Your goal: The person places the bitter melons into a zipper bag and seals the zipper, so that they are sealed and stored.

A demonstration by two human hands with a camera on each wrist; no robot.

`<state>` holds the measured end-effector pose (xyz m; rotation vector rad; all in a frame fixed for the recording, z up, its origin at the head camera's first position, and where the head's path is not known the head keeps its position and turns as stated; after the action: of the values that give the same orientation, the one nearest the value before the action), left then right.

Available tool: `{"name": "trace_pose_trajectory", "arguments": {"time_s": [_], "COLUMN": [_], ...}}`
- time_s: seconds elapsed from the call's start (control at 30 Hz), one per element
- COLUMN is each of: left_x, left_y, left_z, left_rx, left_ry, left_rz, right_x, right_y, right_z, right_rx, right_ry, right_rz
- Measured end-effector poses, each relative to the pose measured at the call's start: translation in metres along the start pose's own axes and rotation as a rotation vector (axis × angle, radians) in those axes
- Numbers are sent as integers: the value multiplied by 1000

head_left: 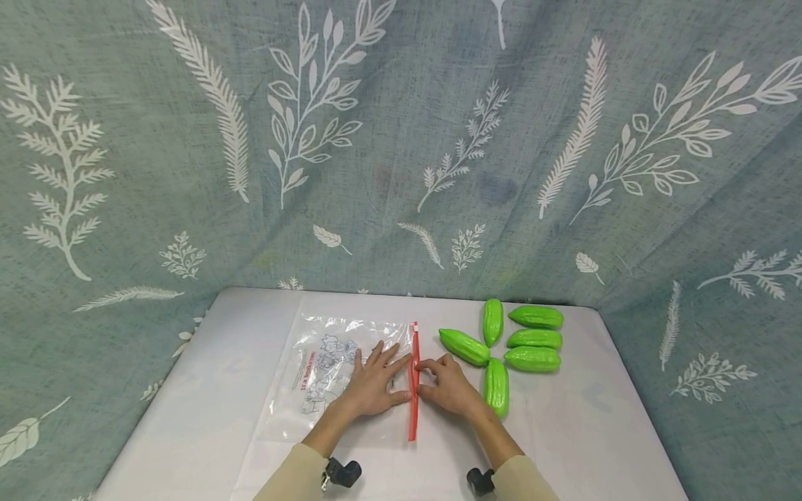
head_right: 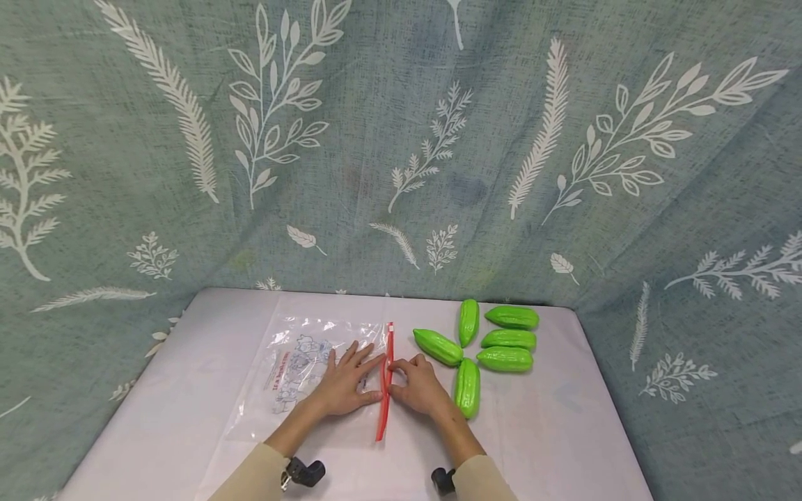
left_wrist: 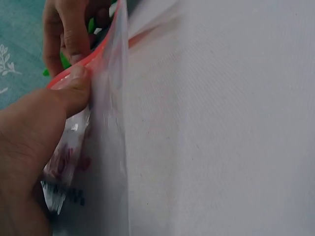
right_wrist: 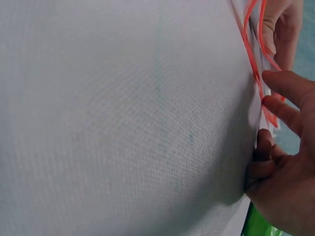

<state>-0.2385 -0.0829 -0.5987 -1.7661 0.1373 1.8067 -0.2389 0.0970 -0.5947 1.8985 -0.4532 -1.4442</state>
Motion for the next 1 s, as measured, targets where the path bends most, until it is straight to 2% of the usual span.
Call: {"name": "trace_pose_trajectory", "arguments": {"time_s": [0.2, 0.37, 0.63, 0.73, 1.0], "left_x": [1, 2, 3, 3, 3], "left_y": [3, 4, 5, 5, 3], "left_z": [-1, 1, 2, 1, -2], "left_rx": [-5, -37, -91, -104, -98], "left_ry": [-33, -29, -61, -73, -131], "left_rz": [50, 79, 60, 81, 121], "right_x": [-2, -4, -3, -2, -1], "right_y": [2, 2, 3, 2, 1], "right_z": [1, 1, 2, 2, 3], "right_rx": [-2, -9, 1, -1, -19], "right_ry": [-6, -7, 2, 2, 1], "right_rz": [-22, -30, -29, -33, -40]}}
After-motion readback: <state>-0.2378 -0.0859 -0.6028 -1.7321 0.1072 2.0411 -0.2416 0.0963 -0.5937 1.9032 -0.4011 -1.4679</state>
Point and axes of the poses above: each hand's wrist, its own z-axis towards the middle knuckle, its own x-axis out of the palm, y = z × x, the point moved 5 cm from there along z, towards the middle knuckle, and after that the axes turned 2 degrees about z, right-handed, at the moved point
